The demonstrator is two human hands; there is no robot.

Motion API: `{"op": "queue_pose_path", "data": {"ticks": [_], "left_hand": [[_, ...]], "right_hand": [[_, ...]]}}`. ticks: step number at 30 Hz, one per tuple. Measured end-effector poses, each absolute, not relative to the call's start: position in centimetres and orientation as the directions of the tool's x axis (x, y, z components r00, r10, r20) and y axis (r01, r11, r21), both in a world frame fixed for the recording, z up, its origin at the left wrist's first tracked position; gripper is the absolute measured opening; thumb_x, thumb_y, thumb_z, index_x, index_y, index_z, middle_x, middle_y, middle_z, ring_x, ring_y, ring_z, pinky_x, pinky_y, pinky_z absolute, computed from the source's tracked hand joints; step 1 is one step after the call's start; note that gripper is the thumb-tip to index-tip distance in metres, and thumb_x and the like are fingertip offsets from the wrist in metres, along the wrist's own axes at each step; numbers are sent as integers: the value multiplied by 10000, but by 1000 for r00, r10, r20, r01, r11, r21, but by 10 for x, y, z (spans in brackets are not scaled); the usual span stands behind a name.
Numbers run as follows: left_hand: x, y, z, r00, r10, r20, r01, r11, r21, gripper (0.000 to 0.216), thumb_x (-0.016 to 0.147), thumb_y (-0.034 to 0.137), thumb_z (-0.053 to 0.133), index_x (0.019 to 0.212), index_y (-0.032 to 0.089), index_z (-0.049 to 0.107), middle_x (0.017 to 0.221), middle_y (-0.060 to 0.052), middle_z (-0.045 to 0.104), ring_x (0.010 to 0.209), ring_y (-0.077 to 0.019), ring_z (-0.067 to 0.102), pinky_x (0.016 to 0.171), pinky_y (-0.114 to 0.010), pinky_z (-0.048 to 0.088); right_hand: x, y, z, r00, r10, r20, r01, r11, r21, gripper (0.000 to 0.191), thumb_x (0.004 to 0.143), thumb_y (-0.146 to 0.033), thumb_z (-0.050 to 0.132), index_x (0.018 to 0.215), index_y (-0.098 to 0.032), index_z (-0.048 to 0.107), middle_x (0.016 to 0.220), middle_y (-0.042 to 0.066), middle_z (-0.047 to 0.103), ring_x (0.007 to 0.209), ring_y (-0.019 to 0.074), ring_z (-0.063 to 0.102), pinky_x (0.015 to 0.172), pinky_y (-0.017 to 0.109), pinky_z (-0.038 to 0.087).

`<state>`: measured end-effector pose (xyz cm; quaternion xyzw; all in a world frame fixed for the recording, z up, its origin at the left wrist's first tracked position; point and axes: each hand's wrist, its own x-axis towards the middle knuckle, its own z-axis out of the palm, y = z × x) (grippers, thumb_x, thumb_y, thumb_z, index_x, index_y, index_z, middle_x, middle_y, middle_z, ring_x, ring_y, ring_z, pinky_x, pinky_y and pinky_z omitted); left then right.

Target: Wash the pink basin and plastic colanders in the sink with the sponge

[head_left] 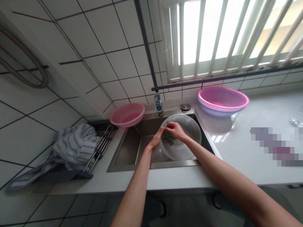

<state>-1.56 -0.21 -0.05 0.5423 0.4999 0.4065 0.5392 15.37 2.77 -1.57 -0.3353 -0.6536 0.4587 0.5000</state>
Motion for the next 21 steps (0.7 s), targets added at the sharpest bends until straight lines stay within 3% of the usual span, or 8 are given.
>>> {"op": "queue_pose_path", "data": {"ticks": [2,6,11,17,21], "left_hand": [[-14,-1,-1,185,980,-74,105,55,993,781,904,780,570,1401,190,692,1517,-103,624,1548,-355,400,1304,-478,275],[-16,0,-1,208,977,-52,136,23,990,868,888,835,523,1396,150,685,1541,-126,599,1552,-336,397,1301,-467,272],[-16,1,-6,209,968,-138,126,114,985,860,910,819,508,1501,202,603,1546,-110,596,1453,-380,519,1209,-534,422],[-19,5,-8,202,979,-29,191,-11,981,840,901,827,507,1432,196,667,1579,-97,562,1556,-328,395,1308,-458,244],[-19,4,-6,210,975,-72,187,32,982,840,915,813,506,1489,211,616,1598,-85,540,1540,-345,416,1283,-476,308]], "right_hand": [[155,27,-15,-274,900,339,-38,342,-939,282,843,-457,700,865,-176,715,832,36,710,732,181,605,686,283,471],[150,22,-17,-498,806,320,-22,357,-934,262,809,-427,742,859,-170,725,820,33,716,715,175,603,699,285,472],[154,30,-19,-276,900,336,-50,336,-941,297,836,-468,718,863,-173,706,857,44,719,785,188,622,731,282,494],[151,24,-20,-494,803,333,-23,371,-929,276,811,-436,760,870,-168,734,835,45,723,743,191,622,720,297,493],[156,29,-19,-281,896,344,-16,354,-935,275,835,-440,719,840,-166,712,824,43,711,738,179,608,695,278,472]]}}
